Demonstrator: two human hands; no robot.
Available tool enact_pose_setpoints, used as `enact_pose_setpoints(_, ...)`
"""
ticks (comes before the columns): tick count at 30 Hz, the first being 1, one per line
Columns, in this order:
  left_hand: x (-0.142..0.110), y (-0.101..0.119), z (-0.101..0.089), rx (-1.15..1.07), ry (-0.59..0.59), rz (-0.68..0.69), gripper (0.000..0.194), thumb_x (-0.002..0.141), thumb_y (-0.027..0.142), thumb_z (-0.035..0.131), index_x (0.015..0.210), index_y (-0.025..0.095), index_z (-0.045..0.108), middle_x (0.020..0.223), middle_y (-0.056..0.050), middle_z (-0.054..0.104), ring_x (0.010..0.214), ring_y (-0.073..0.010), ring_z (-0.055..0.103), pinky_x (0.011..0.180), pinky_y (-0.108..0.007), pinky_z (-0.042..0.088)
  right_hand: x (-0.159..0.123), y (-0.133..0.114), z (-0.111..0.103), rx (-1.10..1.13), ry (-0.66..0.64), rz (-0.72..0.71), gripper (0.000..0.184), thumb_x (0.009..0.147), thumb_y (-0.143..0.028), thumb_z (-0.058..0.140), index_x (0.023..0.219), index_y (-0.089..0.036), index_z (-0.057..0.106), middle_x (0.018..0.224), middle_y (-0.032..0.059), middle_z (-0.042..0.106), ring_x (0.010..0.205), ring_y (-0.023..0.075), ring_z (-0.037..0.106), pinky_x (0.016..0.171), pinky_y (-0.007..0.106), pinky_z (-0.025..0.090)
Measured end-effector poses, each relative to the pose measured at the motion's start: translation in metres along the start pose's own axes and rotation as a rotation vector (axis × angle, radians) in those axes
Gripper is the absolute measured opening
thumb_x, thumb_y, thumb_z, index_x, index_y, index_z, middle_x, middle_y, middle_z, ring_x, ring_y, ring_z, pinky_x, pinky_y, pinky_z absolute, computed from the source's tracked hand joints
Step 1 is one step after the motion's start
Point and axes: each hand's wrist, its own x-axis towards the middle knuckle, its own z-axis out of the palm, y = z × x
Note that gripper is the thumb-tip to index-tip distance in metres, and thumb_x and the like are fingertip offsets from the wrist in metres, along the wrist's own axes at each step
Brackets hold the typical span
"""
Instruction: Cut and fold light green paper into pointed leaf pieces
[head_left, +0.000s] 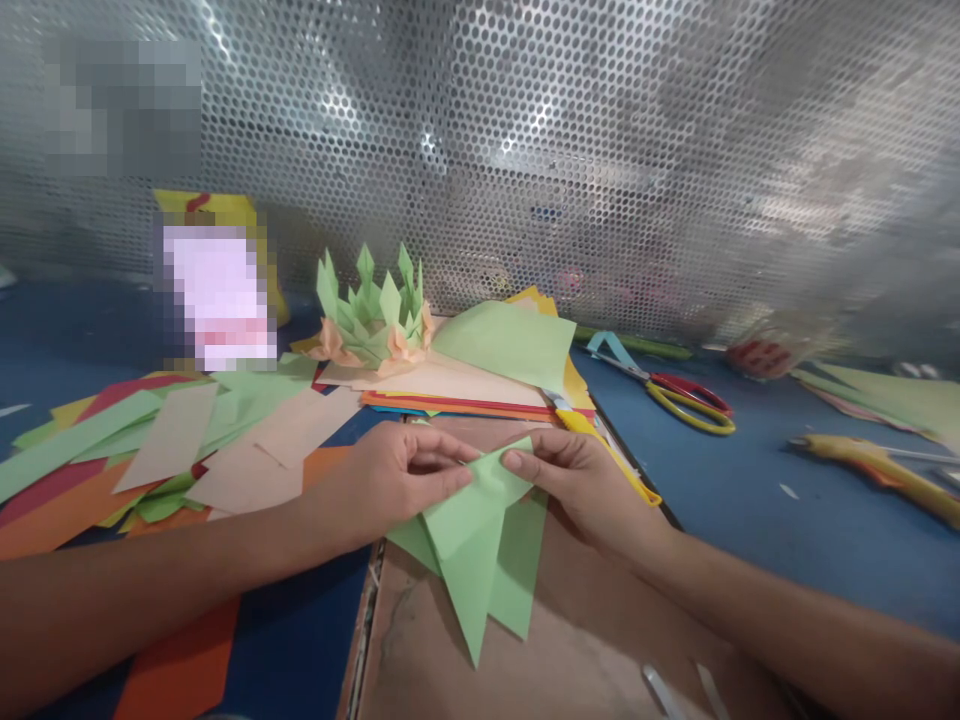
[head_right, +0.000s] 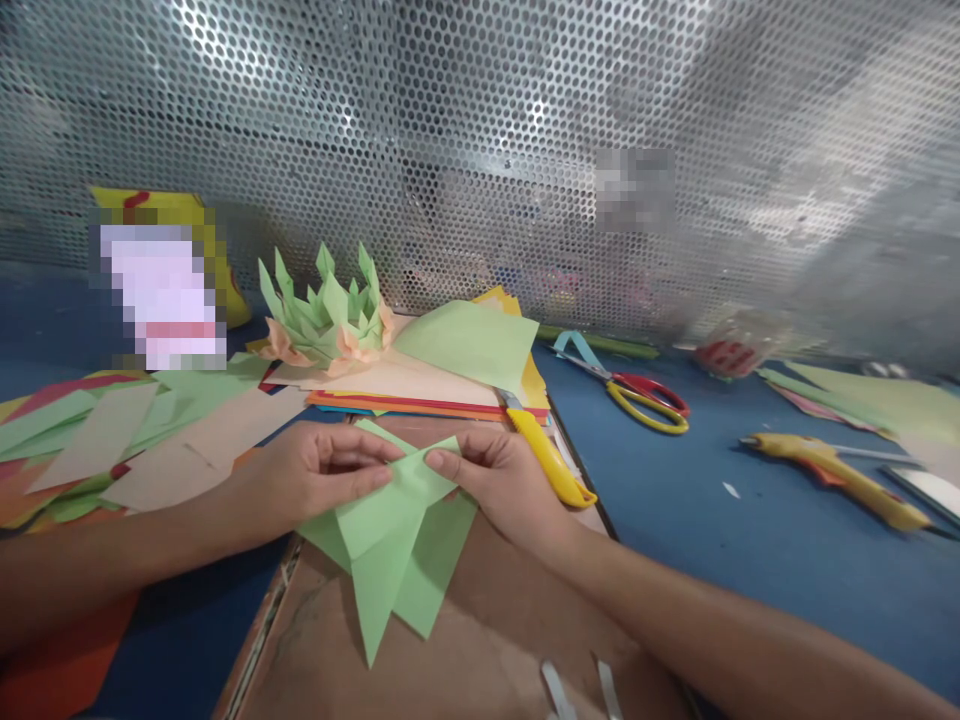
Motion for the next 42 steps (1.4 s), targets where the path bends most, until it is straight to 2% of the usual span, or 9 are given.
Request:
enact_pose_setpoints(5, 0.0, 0.0, 0.001, -0.012, -0.002, -0.037, 0.031, 0.073, 0.037, 0.069, 0.096, 0.016, 0.07, 0.084, -0.004, 0.075, 0.08, -0.0212, 0.07, 0.063, -0.023, 0.052, 0.0, 0.0, 0.002, -0.06, 0.02, 0.008, 0.028, 0.07, -0.043, 0.073, 0.072, -0.015, 0.07, 0.066, 0.0024, 0.066, 0.062, 0.0131, 0.056, 0.063, 0.028, 0.046)
enact_pose_setpoints(9, 0.001, -0.002, 0.0, -0.036, -0.019, -0.032, 0.029, 0.073, 0.037, 0.07, 0.094, 0.016, 0.07, 0.084, -0.004, 0.075, 0.08, -0.0205, 0.07, 0.065, -0.023, 0.053, -0.001, 0.0, 0.002, -0.105, 0.036, -0.005, 0.028, 0.069, -0.043, 0.074, 0.069, -0.016, 0.07, 0.067, 0.0027, 0.067, 0.063, 0.014, 0.057, 0.062, 0.028, 0.046)
enact_pose_setpoints(17, 0.0, -0.001, 0.0, -0.066, -0.049, 0.0, 0.023, 0.075, 0.034, 0.069, 0.093, 0.019, 0.07, 0.085, -0.001, 0.076, 0.081, -0.0175, 0.07, 0.065, -0.02, 0.053, -0.001, -0.003, 0.004, -0.073, 0.032, -0.022, 0.024, 0.067, -0.039, 0.076, 0.078, -0.018, 0.074, 0.075, 0.0038, 0.071, 0.067, 0.0145, 0.06, 0.064, 0.027, 0.048)
enact_pose_setpoints(27, 0.001, -0.003, 0.0, -0.027, -0.046, 0.026, 0.022, 0.076, 0.032, 0.068, 0.09, 0.016, 0.068, 0.083, -0.003, 0.074, 0.077, -0.0177, 0.069, 0.063, -0.021, 0.051, -0.001, -0.002, 0.003, -0.089, 0.018, -0.036, 0.02, 0.07, -0.037, 0.074, 0.079, -0.018, 0.074, 0.076, 0.0032, 0.072, 0.066, 0.0141, 0.061, 0.063, 0.026, 0.049)
enact_pose_setpoints(35, 0.001, -0.002, 0.0, 0.028, -0.042, 0.035, 0.026, 0.076, 0.04, 0.065, 0.08, 0.015, 0.066, 0.07, -0.001, 0.067, 0.061, -0.0127, 0.06, 0.053, -0.019, 0.042, -0.003, -0.001, 0.008, -0.129, -0.001, -0.063, 0.018, 0.072, -0.036, 0.072, 0.081, -0.02, 0.074, 0.078, 0.0028, 0.072, 0.068, 0.0151, 0.063, 0.062, 0.026, 0.05)
enact_pose_setpoints(42, -0.002, 0.002, 0.003, 0.104, -0.002, 0.108, 0.02, 0.077, 0.033, 0.062, 0.072, 0.014, 0.064, 0.062, 0.001, 0.057, 0.056, -0.0097, 0.051, 0.05, -0.018, 0.037, -0.006, -0.003, 0.012, -0.158, -0.02, -0.075, 0.017, 0.074, -0.035, 0.069, 0.076, -0.019, 0.072, 0.073, 0.0021, 0.07, 0.064, 0.0135, 0.06, 0.058, 0.024, 0.048)
